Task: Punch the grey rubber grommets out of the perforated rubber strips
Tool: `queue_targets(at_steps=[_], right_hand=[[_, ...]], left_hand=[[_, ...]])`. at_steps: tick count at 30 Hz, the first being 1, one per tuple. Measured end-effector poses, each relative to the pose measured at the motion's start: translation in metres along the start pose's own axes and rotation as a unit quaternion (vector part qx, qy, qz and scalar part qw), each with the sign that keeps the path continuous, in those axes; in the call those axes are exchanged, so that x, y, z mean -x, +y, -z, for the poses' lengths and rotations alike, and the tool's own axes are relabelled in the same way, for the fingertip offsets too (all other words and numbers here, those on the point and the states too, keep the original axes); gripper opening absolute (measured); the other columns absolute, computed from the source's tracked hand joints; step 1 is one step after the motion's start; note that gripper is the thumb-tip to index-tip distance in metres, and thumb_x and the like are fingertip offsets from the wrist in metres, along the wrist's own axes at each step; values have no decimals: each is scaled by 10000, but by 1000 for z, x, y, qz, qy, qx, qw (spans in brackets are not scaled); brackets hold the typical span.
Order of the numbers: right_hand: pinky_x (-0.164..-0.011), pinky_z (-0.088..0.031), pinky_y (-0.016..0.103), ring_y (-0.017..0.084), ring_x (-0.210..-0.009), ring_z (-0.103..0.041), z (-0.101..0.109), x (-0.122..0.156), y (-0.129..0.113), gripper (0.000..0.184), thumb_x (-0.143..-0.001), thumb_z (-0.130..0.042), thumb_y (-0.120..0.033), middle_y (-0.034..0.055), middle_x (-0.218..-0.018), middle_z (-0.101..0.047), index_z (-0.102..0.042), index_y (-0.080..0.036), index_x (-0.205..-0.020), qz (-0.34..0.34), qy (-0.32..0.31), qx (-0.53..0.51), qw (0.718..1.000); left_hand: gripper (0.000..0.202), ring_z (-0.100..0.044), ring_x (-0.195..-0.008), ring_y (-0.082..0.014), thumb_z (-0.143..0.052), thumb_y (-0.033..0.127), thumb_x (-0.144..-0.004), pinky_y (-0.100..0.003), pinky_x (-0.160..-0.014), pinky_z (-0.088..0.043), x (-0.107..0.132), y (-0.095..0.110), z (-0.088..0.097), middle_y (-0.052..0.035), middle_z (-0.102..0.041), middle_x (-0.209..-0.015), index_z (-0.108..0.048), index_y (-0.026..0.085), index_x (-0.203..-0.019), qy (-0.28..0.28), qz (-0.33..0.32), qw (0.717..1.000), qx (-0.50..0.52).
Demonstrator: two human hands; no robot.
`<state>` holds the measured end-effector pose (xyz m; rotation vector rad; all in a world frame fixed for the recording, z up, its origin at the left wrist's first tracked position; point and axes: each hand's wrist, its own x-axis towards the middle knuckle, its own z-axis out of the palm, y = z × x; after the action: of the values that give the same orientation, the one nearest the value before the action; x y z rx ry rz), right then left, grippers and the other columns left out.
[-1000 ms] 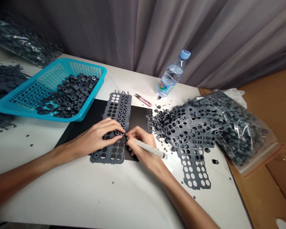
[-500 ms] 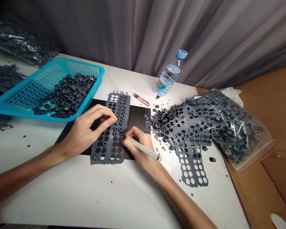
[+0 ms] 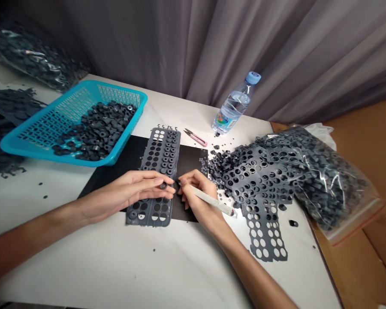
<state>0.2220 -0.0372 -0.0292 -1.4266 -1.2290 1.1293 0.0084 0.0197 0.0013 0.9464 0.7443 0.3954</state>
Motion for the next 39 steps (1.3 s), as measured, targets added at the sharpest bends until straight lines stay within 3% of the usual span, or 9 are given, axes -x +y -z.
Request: queue_targets(at_steps=[16,21,23,27,31,33,35,37,39], right_hand=[[-467,-420,204,107,-544,-529,3,2,0,229,-993,-587,-418,-31,-661,-599,-627,-209,-909,-16,-41,67,997],[-457,-402,203,106,-548,-530,3,1,4,227,-994,-580,-413,-23,-693,-605,-621,-208,-905,-21,-36,72,996],[-458,-396,202,103,-549,-529,2,1,6,203,-987,-579,-388,-16,-727,-618,-621,-206,-908,-26,-33,73,996],[-520,-422,214,104,-580,-545,3,1,6,104,-958,-588,-293,-10,-780,-650,-643,-208,-934,-19,-36,88,995],[-602,-434,235,129,-670,-573,-1,4,-2,86,-936,-606,-263,0,-808,-670,-665,-207,-909,11,-37,96,995],[-630,-432,242,142,-717,-579,-6,6,-6,91,-929,-614,-261,7,-827,-674,-670,-201,-888,20,-45,95,994],[-629,-418,241,144,-725,-569,-10,8,-8,92,-927,-616,-256,3,-818,-663,-675,-200,-885,18,-59,99,993],[-618,-405,235,138,-717,-556,-13,9,-8,84,-927,-618,-250,-6,-800,-648,-678,-201,-892,15,-68,106,992],[-610,-405,230,129,-697,-547,-14,9,-7,83,-931,-618,-252,-12,-795,-639,-672,-202,-891,12,-65,102,993]], left_hand=[[315,-665,-1277,-228,-577,397,-1045,-322,-1181,-461,2,5,-3,-73,-747,-1285,-737,195,-1226,-53,-37,998,16],[329,-733,-1149,-224,-574,447,-1032,-317,-1059,-565,9,18,-2,-56,-767,-1228,-726,209,-1200,21,-108,987,-115],[298,-741,-1110,-207,-608,456,-1010,-291,-1020,-575,16,32,8,-15,-758,-1239,-723,242,-1184,145,-206,937,-243],[292,-734,-1011,-179,-573,443,-1025,-338,-1028,-545,30,64,48,36,-756,-1192,-708,240,-1186,406,-335,709,-468],[231,-564,-1300,-297,-566,364,-1022,-516,-1156,-414,31,72,79,21,-693,-1334,-722,209,-1092,442,-294,566,-630],[201,-504,-1352,-319,-582,317,-1011,-504,-1146,-417,28,66,74,-26,-703,-1315,-726,188,-1066,447,-325,531,-643],[184,-548,-1275,-295,-589,263,-1005,-461,-1120,-436,24,56,56,-62,-732,-1231,-715,172,-1103,403,-375,528,-647],[164,-590,-1152,-264,-576,225,-1005,-432,-1070,-460,18,41,35,-53,-735,-1137,-706,189,-1099,287,-405,557,-667],[157,-621,-1048,-233,-546,221,-1021,-403,-990,-491,13,25,19,-52,-712,-1100,-694,197,-1071,175,-368,614,-676]])
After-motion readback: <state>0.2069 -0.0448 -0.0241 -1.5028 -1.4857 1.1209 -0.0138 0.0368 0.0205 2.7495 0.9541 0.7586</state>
